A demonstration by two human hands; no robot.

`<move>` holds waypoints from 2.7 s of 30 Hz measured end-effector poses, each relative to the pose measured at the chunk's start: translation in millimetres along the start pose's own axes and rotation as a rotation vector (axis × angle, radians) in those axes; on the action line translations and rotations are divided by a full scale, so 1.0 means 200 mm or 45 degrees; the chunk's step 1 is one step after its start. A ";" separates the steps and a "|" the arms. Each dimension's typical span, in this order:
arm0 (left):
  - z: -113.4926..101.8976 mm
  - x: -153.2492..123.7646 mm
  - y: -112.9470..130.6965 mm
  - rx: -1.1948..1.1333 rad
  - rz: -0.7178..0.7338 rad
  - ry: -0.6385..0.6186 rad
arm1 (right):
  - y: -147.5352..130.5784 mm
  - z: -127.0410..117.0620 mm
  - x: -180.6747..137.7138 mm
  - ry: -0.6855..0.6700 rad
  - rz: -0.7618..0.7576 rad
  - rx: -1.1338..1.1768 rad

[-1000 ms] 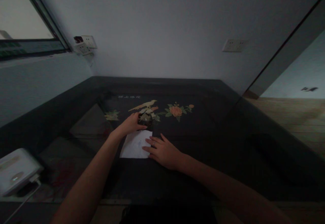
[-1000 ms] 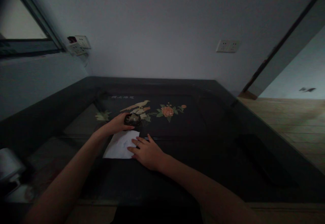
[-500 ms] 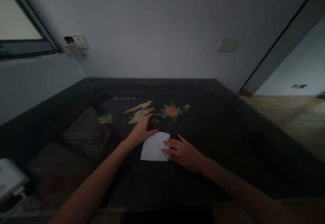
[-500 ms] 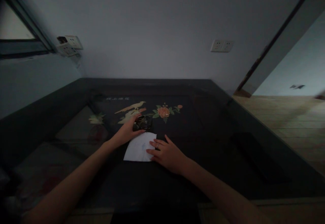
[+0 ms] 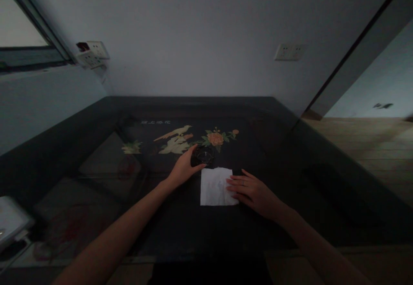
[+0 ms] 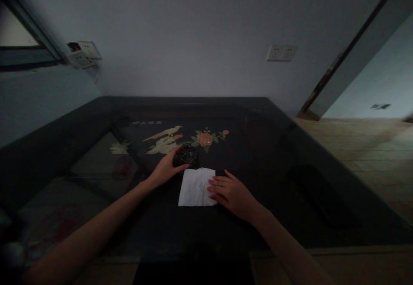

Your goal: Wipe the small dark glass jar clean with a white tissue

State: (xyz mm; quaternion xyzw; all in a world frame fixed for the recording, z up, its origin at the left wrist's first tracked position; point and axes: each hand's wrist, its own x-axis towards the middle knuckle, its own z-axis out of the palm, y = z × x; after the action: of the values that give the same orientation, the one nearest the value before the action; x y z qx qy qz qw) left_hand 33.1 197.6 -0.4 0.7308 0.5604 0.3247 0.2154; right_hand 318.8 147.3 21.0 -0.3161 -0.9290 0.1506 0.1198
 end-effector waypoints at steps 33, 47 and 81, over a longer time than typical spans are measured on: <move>0.07 0.02 0.12 -0.101 -0.188 0.103 | -0.04 -0.07 0.24 0.002 0.099 0.079; 0.01 -0.08 0.28 -1.326 -0.366 0.319 | 0.00 0.01 0.23 0.058 0.451 0.081; 0.08 -0.20 0.38 -1.669 -0.529 -0.500 | 0.02 -0.08 0.23 1.115 0.622 1.190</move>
State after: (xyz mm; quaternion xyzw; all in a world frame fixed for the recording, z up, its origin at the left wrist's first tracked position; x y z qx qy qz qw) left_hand 90.8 139.4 30.8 0.3741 0.3285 0.4093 0.7646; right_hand 290.9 182.3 39.9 -0.4636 -0.5345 0.4168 0.5707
